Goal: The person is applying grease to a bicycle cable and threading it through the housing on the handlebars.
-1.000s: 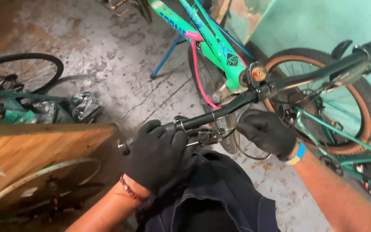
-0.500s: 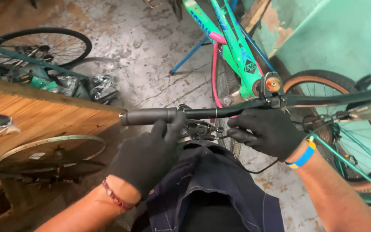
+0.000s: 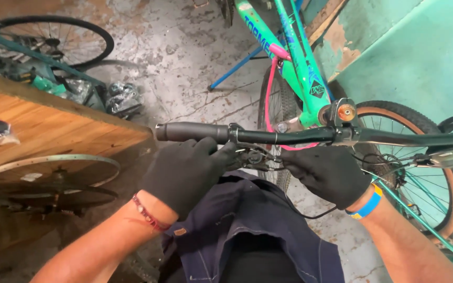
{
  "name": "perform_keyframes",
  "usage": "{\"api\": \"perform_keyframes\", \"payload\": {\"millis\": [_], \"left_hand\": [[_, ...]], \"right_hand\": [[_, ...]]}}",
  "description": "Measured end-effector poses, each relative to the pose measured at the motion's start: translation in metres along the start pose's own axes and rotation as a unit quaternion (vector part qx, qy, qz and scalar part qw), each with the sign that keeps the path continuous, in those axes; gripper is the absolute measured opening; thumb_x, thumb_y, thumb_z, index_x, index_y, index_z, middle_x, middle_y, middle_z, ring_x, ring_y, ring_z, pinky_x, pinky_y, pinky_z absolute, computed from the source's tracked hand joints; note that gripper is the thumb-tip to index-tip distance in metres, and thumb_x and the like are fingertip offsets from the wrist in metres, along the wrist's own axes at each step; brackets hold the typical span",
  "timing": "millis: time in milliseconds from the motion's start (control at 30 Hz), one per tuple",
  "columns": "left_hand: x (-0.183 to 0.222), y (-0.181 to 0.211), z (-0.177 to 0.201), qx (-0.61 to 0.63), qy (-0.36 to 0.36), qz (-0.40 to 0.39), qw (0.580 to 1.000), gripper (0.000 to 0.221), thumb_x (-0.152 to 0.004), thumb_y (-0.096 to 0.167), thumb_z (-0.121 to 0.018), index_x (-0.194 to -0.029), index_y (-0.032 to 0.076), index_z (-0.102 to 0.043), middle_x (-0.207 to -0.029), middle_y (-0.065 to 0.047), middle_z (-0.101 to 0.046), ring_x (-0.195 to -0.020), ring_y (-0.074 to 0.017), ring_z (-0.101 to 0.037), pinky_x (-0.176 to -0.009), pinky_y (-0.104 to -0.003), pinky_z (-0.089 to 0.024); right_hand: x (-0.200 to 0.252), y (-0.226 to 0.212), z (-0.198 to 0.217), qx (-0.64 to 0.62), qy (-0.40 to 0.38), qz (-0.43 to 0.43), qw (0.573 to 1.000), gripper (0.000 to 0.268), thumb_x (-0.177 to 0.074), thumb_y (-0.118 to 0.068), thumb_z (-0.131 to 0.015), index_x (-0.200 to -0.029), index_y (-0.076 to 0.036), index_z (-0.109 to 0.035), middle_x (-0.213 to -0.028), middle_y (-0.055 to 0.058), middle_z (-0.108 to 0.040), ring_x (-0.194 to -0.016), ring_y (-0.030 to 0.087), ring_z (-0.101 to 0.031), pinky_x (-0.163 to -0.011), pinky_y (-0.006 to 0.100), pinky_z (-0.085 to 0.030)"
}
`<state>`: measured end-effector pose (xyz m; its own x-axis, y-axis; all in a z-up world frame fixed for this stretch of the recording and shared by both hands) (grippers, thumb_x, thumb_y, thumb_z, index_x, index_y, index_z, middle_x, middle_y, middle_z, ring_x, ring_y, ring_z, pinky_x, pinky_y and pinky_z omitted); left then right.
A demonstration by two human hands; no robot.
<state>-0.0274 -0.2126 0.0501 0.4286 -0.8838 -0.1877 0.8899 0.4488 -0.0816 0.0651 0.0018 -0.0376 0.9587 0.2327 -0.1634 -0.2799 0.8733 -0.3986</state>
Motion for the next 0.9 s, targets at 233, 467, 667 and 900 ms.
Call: {"api": "perform_keyframes", "payload": {"millis": [233,467,667,900], "left_hand": [[-0.006,0.0,-0.002,0.074,0.106,0.006,0.992,0.02,-0.089,0.031,-0.073,-0.104,0.019,-0.076,-0.079,-0.008,-0.06,-0.055,-0.0306,-0.063,-0.044,-0.044,-0.048],[-0.015,0.006,0.023,0.137,0.036,0.047,0.989,0.036,-0.084,0.037,-0.077,-0.113,0.016,-0.073,-0.088,-0.011,-0.065,-0.059,-0.036,-0.068,-0.046,-0.05,-0.053],[0.022,-0.008,-0.024,0.161,0.018,0.119,0.98,0.057,-0.083,0.06,-0.073,-0.126,0.024,-0.063,-0.102,-0.004,-0.064,-0.066,-0.0322,-0.073,-0.053,-0.044,-0.058],[0.028,-0.01,-0.017,0.172,0.085,0.091,0.977,0.053,-0.087,0.066,-0.07,-0.12,0.024,-0.071,-0.104,0.0,-0.065,-0.07,-0.0265,-0.074,-0.056,-0.037,-0.058]], "right_hand": [[-0.008,-0.002,0.002,-0.076,0.012,-0.068,0.995,0.03,-0.098,-0.036,-0.062,-0.123,-0.028,-0.075,-0.081,0.0,-0.079,-0.082,0.03,-0.075,-0.064,0.042,-0.061],[-0.006,-0.001,0.0,-0.107,0.026,-0.057,0.992,0.034,-0.094,-0.028,-0.068,-0.126,-0.022,-0.075,-0.081,0.008,-0.079,-0.084,0.036,-0.074,-0.061,0.044,-0.061],[-0.017,0.0,0.003,-0.17,0.008,-0.077,0.982,0.027,-0.093,-0.03,-0.069,-0.117,-0.021,-0.079,-0.076,0.008,-0.079,-0.08,0.033,-0.077,-0.066,0.041,-0.061],[-0.035,-0.007,0.022,-0.218,-0.005,-0.087,0.972,0.024,-0.092,-0.028,-0.071,-0.112,-0.019,-0.081,-0.066,0.006,-0.076,-0.07,0.029,-0.077,-0.065,0.038,-0.062]]}}
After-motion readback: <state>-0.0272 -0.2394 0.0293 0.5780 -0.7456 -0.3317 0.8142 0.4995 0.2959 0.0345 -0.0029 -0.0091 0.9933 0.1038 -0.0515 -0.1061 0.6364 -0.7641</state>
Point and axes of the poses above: each hand's wrist, its own x-axis away from the middle knuckle, its own z-axis out of the back of the hand, y = z × x, the point moved 8 cm from there along -x, towards the middle knuckle
